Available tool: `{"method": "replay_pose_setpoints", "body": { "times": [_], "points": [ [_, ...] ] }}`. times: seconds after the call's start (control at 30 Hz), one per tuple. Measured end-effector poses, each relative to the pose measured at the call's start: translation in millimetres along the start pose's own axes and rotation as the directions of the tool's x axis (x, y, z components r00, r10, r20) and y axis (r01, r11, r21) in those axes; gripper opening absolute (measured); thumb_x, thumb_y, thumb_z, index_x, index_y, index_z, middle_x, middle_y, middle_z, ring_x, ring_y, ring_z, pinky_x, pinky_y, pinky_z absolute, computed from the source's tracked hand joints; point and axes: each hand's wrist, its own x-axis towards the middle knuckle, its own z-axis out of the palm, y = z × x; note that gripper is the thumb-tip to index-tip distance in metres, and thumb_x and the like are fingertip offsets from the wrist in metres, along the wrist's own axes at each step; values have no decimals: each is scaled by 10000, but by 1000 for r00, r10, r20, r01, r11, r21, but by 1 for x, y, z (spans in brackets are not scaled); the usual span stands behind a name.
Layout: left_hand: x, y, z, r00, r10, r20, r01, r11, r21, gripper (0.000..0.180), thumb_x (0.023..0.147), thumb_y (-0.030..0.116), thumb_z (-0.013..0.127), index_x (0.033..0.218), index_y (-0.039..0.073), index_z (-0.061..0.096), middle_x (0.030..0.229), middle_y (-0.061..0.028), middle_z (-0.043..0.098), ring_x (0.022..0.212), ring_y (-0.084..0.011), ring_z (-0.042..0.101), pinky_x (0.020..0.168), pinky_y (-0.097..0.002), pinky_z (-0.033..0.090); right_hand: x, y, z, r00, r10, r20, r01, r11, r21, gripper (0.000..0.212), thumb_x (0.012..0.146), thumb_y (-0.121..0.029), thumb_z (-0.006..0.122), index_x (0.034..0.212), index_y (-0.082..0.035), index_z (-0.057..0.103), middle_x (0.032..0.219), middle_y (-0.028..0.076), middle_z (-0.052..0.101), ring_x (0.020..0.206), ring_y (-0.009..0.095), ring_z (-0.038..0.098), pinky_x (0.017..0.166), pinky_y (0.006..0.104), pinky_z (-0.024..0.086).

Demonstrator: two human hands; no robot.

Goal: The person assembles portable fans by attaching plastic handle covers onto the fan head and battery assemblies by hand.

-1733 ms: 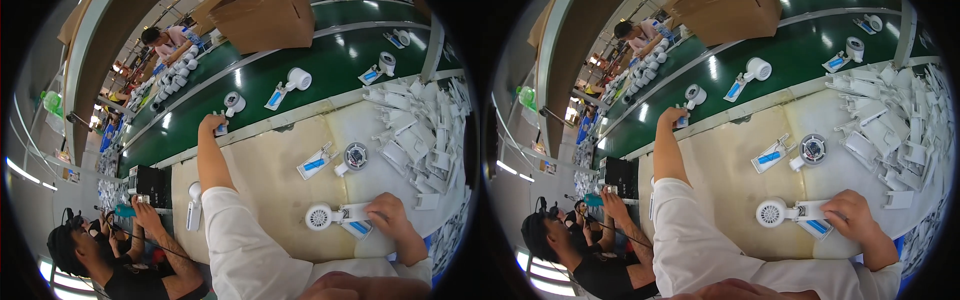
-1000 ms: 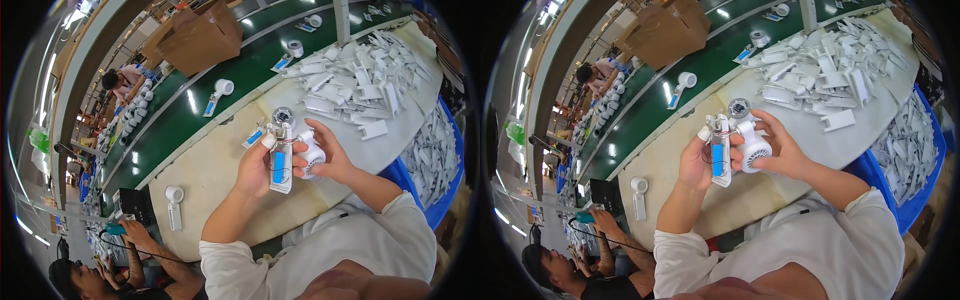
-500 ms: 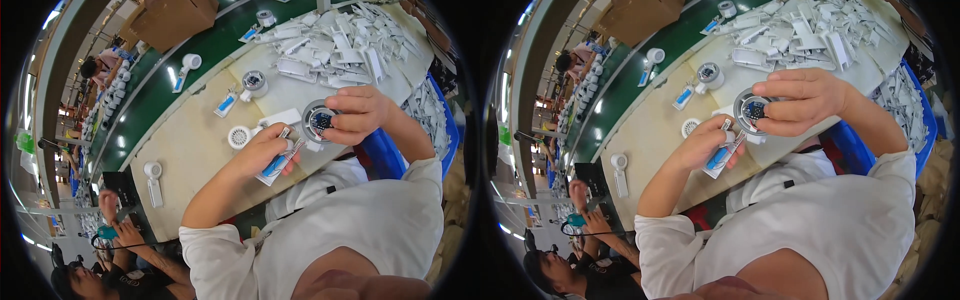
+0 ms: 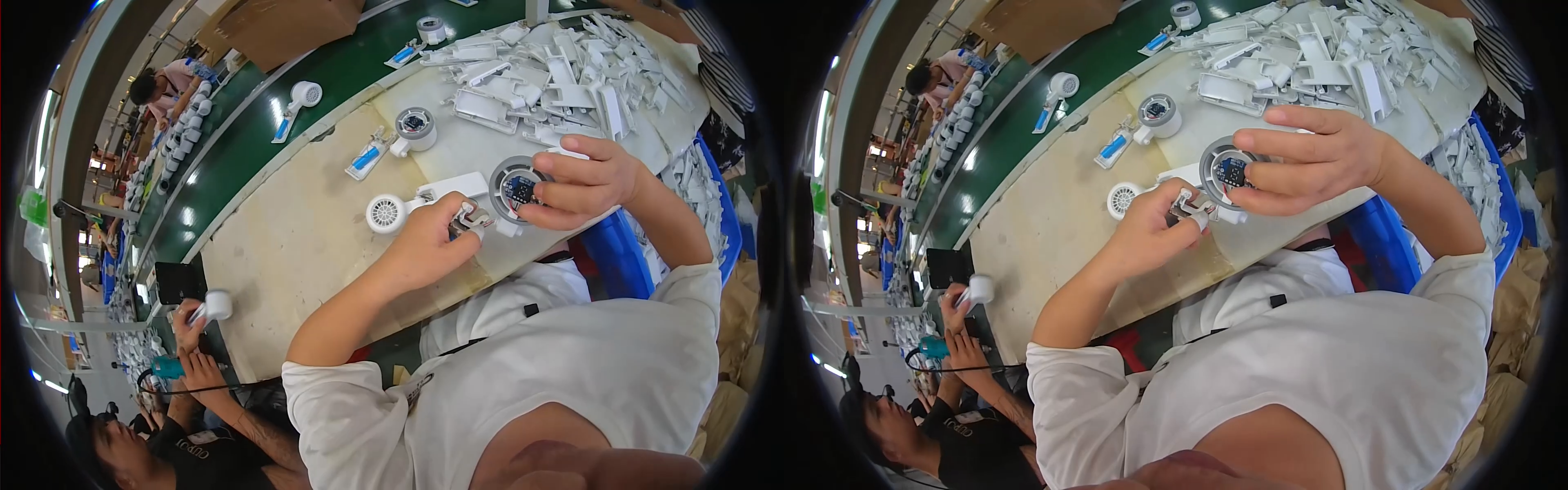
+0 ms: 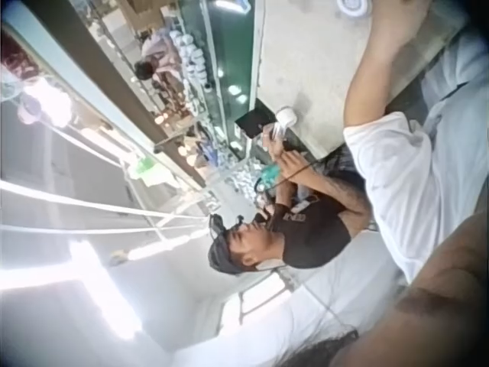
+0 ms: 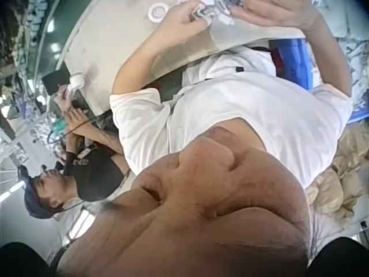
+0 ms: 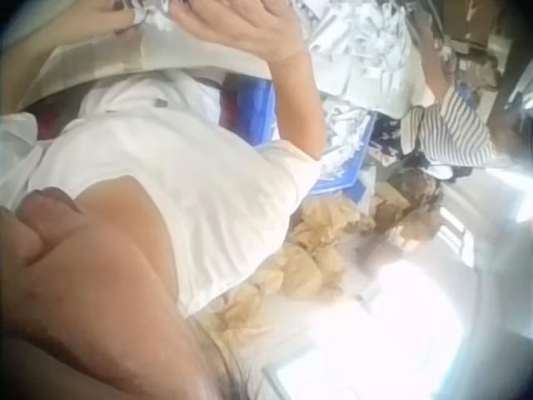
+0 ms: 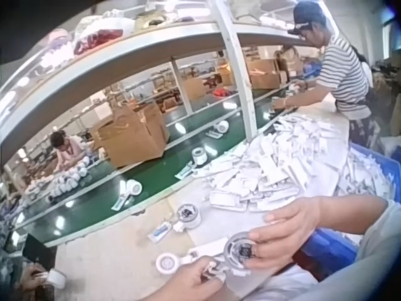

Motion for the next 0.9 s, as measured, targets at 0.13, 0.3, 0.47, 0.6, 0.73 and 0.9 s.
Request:
{"method": "replay_pose_setpoints", "body": {
  "times": [0.13,0.3,0.47,0.6,0.73,0.9],
  "points": [
    [-4,8,4,989,134,-58,-104,926,364,274,751,142,568,982,16,491,723,-139,597,619,-221,585,571,-305,459,5,2,-5,999,39,23,-40,997,71,367,724,-75,648,1053,-217,568,968,-20,505,1054,191,540,941,358,429],
    [-2,3,2,986,126,-113,-82,939,334,282,738,166,580,963,18,497,680,-141,592,577,-235,579,550,-314,458,16,3,-15,961,159,224,-205,959,196,406,724,-30,617,1098,-186,584,946,-5,549,1075,239,535,949,378,427],
    [-1,4,-2,983,143,-116,-88,918,388,313,697,170,602,965,31,519,657,-150,587,568,-234,579,542,-313,456,23,-4,-24,886,255,387,-379,878,292,409,725,-44,626,1114,-161,577,1038,37,542,1096,266,510,950,386,412],
    [3,6,-3,989,102,-104,-52,914,403,300,713,147,593,968,6,523,689,-78,574,608,-112,529,568,-263,438,18,-12,-22,685,420,595,-718,254,648,470,730,-135,658,1183,-112,535,1193,143,455,1092,301,471,909,372,400],
    [5,9,5,996,61,-71,-7,810,586,346,708,182,601,987,-4,514,722,-175,591,640,-271,584,602,-336,463,23,-13,-18,627,390,674,-770,182,612,463,761,-165,643,1205,-110,525,1189,146,459,1081,303,472,905,361,395],
    [4,0,19,996,-25,-87,77,736,673,365,732,185,592,1031,5,485,752,-198,597,696,-340,606,604,-385,466,13,-25,-12,587,340,735,-806,156,571,456,795,-189,629,1231,-122,515,1209,136,444,1086,292,466,910,356,388]
  ]
}}
